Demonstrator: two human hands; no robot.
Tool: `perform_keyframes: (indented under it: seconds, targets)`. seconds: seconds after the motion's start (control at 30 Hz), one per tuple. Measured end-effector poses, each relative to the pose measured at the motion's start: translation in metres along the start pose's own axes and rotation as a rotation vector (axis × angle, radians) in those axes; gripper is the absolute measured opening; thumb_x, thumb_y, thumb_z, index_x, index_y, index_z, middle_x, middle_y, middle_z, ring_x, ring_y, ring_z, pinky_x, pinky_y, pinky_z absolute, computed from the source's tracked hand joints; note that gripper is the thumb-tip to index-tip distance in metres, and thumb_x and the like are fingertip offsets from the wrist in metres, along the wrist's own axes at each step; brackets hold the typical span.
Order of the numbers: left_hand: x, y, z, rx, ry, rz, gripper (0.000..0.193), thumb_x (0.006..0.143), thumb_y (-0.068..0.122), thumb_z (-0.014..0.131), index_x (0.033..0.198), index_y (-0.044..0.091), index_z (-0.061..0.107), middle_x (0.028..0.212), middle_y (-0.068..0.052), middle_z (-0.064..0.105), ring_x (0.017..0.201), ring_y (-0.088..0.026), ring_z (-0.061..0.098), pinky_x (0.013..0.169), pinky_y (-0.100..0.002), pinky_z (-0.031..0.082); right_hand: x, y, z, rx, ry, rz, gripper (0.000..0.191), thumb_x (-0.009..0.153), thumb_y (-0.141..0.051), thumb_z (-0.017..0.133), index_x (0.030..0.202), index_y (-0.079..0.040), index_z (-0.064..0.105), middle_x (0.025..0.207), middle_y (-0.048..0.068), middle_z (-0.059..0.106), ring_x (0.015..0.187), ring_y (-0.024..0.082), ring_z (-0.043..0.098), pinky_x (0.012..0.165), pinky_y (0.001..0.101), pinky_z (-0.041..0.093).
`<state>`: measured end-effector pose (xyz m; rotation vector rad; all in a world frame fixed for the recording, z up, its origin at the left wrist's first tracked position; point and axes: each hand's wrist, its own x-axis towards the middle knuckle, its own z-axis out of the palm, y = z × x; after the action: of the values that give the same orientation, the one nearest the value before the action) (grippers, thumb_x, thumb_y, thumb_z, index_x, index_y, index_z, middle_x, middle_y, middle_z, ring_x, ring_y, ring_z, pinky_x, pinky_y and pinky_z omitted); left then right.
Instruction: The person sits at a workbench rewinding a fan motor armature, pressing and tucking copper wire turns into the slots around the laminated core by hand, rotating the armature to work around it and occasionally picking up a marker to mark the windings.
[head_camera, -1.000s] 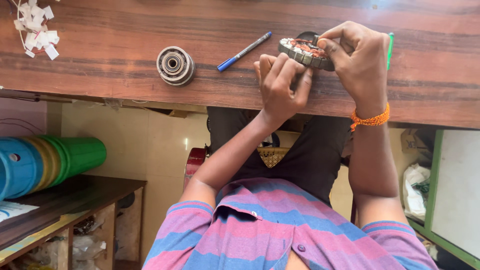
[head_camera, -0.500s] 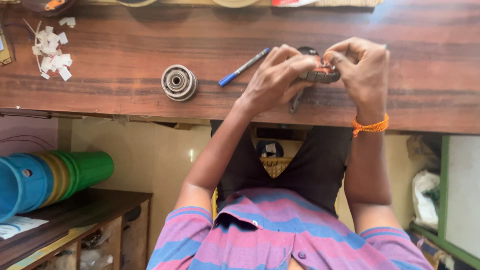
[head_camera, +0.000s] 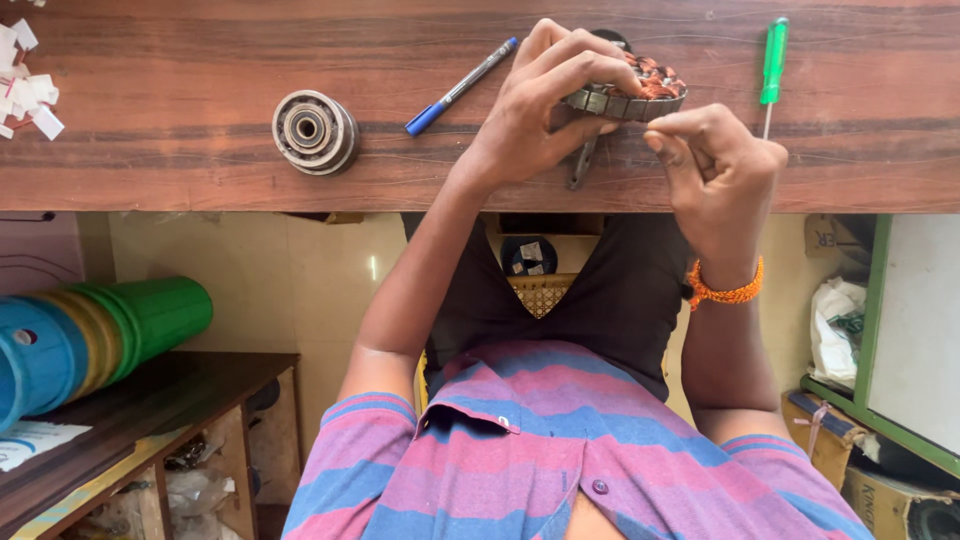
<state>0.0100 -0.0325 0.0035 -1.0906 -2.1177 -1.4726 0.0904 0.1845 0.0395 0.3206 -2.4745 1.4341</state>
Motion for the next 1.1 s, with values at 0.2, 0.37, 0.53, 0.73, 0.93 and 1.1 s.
perform_keyframes:
  seconds: [0.2, 0.37, 0.53, 0.73, 0.93, 1.1]
  targets:
    - [-0.001, -0.005, 0.001, 0.017, -0.001, -0.001, 0.046, 0.083, 0.01, 0.09, 0.123, 0.021, 0.069, 0.125, 0.004, 0.064, 0.11, -0.021, 0.053, 0.102, -0.037, 0.047, -0.008, 0.007, 0.009, -0.013, -0.024, -0.009, 0.004, 0.107, 0.004, 0.074, 0.106, 0.0, 0.073, 0.08, 0.0, 0.066, 0.064, 0.002, 0.048, 0.056, 0.0216, 0.035]
    - [-0.007, 0.0, 0.005, 0.262, 0.044, 0.161, 0.04, 0.09, 0.017, 0.085, 0.126, 0.023, 0.068, 0.131, 0.002, 0.06, 0.122, -0.022, 0.051, 0.107, -0.039, 0.042, -0.015, 0.02, 0.035, -0.083, 0.041, -0.156, 0.006, 0.103, 0.004, 0.069, 0.102, 0.0, 0.073, 0.085, 0.009, 0.073, 0.071, 0.01, 0.067, 0.065, 0.027, 0.051]
    - [-0.023, 0.001, 0.007, 0.562, 0.03, 0.413, 0.024, 0.093, 0.028, 0.078, 0.114, 0.025, 0.067, 0.136, 0.004, 0.061, 0.13, -0.018, 0.049, 0.109, -0.04, 0.035, -0.032, 0.034, 0.049, -0.01, 0.04, -0.155, 0.011, 0.1, 0.006, 0.065, 0.105, 0.001, 0.073, 0.087, 0.01, 0.074, 0.076, 0.012, 0.071, 0.07, 0.0285, 0.054]
    - [-0.033, 0.005, 0.019, 0.678, 0.225, 0.482, 0.016, 0.094, 0.021, 0.077, 0.11, 0.02, 0.077, 0.115, 0.012, 0.063, 0.105, -0.01, 0.048, 0.095, -0.034, 0.036, -0.046, 0.034, 0.026, 0.111, 0.107, -0.059, 0.006, 0.101, 0.006, 0.075, 0.106, 0.003, 0.074, 0.091, 0.009, 0.074, 0.079, 0.008, 0.067, 0.069, 0.0255, 0.051]
    - [-0.031, 0.013, 0.028, 0.497, 0.37, 0.184, 0.016, 0.087, 0.017, 0.085, 0.088, 0.017, 0.069, 0.086, 0.005, 0.054, 0.088, -0.016, 0.045, 0.083, -0.038, 0.031, -0.032, 0.01, -0.005, -0.079, 0.034, -0.091, 0.006, 0.1, 0.003, 0.08, 0.103, 0.001, 0.075, 0.072, -0.002, 0.059, 0.059, 0.002, 0.039, 0.055, 0.023, 0.028]
    - [-0.032, 0.024, 0.033, 0.409, 0.408, 0.057, 0.019, 0.084, 0.013, 0.081, 0.084, 0.012, 0.062, 0.088, -0.001, 0.054, 0.089, -0.021, 0.045, 0.084, -0.039, 0.032, 0.005, -0.002, -0.003, -0.078, -0.01, -0.146, 0.006, 0.108, 0.003, 0.077, 0.105, 0.0, 0.074, 0.07, -0.003, 0.057, 0.054, 0.001, 0.041, 0.051, 0.0209, 0.026]
